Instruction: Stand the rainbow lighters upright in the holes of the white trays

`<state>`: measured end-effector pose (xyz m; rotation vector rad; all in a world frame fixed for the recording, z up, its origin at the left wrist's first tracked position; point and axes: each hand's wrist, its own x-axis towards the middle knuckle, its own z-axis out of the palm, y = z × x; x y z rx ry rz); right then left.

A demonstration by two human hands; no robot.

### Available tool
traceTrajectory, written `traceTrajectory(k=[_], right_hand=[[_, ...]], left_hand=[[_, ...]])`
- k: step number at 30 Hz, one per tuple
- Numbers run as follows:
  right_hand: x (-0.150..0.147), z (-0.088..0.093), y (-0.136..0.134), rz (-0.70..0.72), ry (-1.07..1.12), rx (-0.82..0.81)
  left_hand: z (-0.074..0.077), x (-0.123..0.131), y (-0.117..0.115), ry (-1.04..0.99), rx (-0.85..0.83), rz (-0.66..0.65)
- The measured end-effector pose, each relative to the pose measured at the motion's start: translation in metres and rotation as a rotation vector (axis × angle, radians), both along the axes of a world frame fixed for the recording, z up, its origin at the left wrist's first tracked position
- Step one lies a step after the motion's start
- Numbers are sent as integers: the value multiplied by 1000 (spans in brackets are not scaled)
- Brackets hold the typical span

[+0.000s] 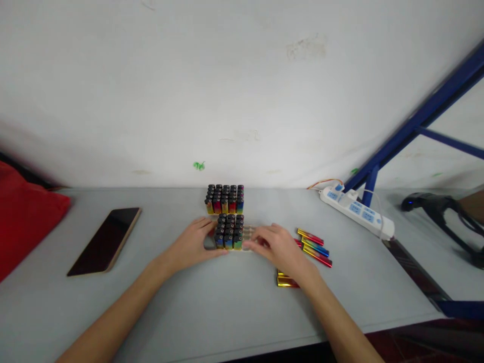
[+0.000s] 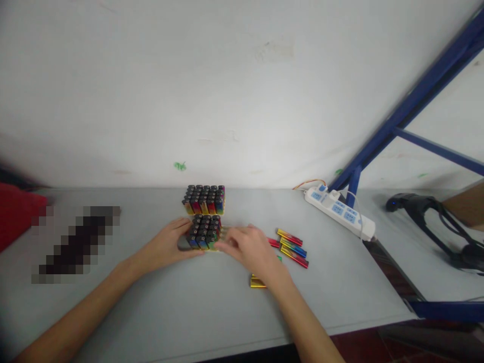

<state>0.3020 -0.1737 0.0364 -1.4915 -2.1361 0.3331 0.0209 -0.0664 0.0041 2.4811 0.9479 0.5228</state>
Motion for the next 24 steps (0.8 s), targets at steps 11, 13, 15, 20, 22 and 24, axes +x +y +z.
traceTrajectory(k=[11, 13, 15, 20, 22, 24], right_hand=[[177, -13, -50, -427, 13, -166], [183, -16, -54, -403, 20, -216], [181, -17, -55, -366, 26, -245], [176, -15, -54, -334, 50, -285], [176, -14, -53, -324, 39, -280], [177, -13, -51, -319, 21, -268]], left_hand=[[0, 0, 2, -3, 2, -11], [1, 1, 2, 12, -2, -5], [1, 1, 2, 15, -9, 0], [-3, -2, 3, -19, -4, 10], [-4, -3, 3, -12, -5, 11], [-5, -3, 4, -4, -8, 7]])
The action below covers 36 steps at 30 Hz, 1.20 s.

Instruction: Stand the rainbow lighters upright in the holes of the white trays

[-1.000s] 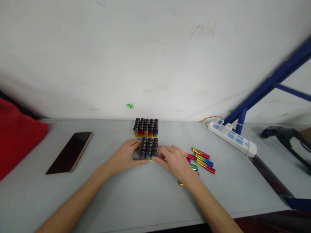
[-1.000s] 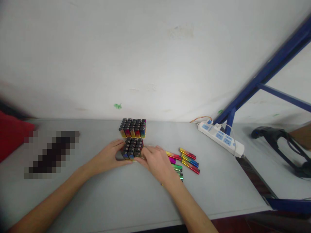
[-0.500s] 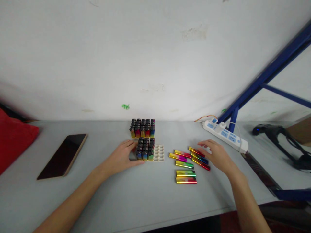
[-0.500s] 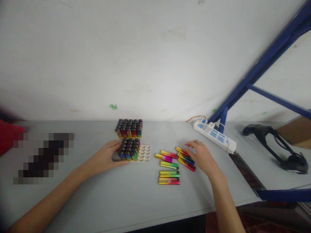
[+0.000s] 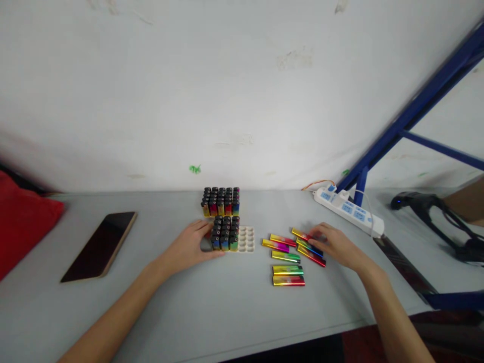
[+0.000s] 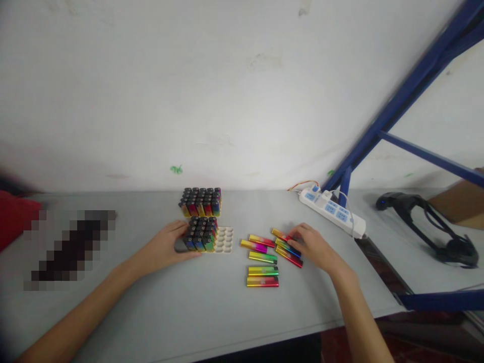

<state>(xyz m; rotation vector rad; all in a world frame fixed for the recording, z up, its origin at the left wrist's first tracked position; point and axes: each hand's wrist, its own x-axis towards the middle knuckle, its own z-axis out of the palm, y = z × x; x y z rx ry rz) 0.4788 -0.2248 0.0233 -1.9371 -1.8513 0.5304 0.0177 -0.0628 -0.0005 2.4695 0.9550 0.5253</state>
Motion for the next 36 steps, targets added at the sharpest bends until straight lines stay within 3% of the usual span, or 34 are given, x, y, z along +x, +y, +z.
traceTrajectory(k=[4, 9, 16, 21, 28, 36], right_hand=[[-2, -2, 10, -30, 17, 53], [-16, -5, 31, -120, 220, 322], [-73, 16, 72, -187, 690, 495], [-128, 24, 89, -104, 1074, 382], [-165, 5, 90, -10, 922, 205], [-177, 2, 75, 4, 1069, -44]], left_hand=[[1, 0, -1, -2, -4, -4], [3, 2, -2, -40, 2, -10], [5, 3, -2, 2, 14, -17], [6, 4, -3, 14, 28, -24], [6, 3, -4, 2, -5, -6], [8, 3, -6, 42, -12, 0]])
